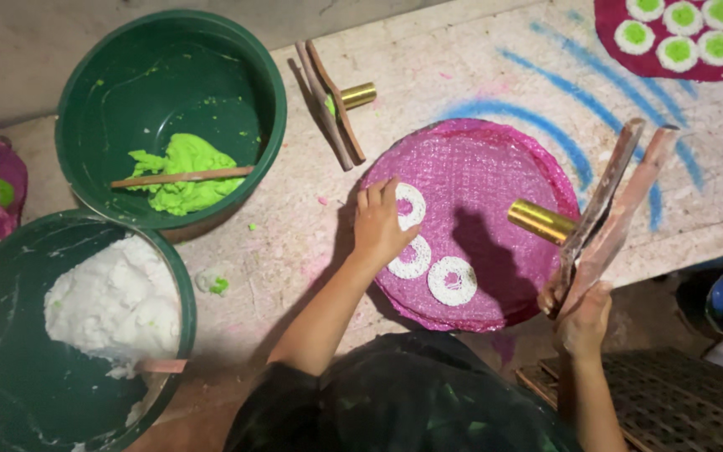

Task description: The person scoops white dough from a green bowl, places it into a handheld wooden mold tool, and then presses it onto a large pink circular mat to create donut-shaped dough circles.

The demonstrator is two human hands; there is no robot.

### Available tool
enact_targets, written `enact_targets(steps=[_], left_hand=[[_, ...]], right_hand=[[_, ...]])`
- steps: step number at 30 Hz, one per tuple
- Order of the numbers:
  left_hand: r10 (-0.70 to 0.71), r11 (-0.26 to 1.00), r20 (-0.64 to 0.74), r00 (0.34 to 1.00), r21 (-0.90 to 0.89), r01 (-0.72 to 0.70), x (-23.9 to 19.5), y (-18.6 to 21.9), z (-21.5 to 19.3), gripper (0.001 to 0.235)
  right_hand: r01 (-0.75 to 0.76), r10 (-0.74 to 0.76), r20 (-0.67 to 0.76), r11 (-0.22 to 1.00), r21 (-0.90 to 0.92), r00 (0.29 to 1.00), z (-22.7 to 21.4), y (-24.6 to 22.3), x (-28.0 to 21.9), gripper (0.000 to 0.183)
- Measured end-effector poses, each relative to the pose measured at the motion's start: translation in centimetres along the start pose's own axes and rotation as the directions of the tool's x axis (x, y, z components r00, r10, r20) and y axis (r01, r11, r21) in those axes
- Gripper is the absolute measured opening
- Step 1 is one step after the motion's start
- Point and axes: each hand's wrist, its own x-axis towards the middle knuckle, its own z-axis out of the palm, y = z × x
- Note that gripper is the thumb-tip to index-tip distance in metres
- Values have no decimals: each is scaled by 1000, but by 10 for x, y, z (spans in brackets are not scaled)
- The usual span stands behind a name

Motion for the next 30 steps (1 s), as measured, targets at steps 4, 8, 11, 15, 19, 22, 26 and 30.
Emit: enact_targets(steps=[4,8,11,15,19,22,26,30], left_hand=[[1,1000,-7,1000,-28,-1,3,-2,5,92],[23,1000,-4,1000,-8,-23,3,-4,3,87],[46,999,14,999,16,-46,4,-1,0,84],[56,998,-42,998,19,-55,5,3,-3,82],[54,998,5,999,32,-55,10,4,-7,82],[56,997,51,997,51,-59,14,5,-9,81],[54,997,59,997,57,-58,9,4,-12,80],[149,988,31,988,38,-150,6,3,-6,55]], right_hand=[[16,-16,-2,1000,3,1000,-3,1,-1,73],[26,-26,-3,1000,0,1000,-7,2,-3,72],[26,-26,-35,1000,7,999,-10,2,-4,73],[45,-45,-6,999,1,999,-15,2,-6,76],[32,-35,-61,999,-38,998,-21,7,-11,80],[34,-40,-93,998,-60,995,-27,10,-14,78],[23,-25,-101,1000,-17,995,-32,14,-17,77],[13,-22,-116,997,-77,993,-33,15,-20,78]])
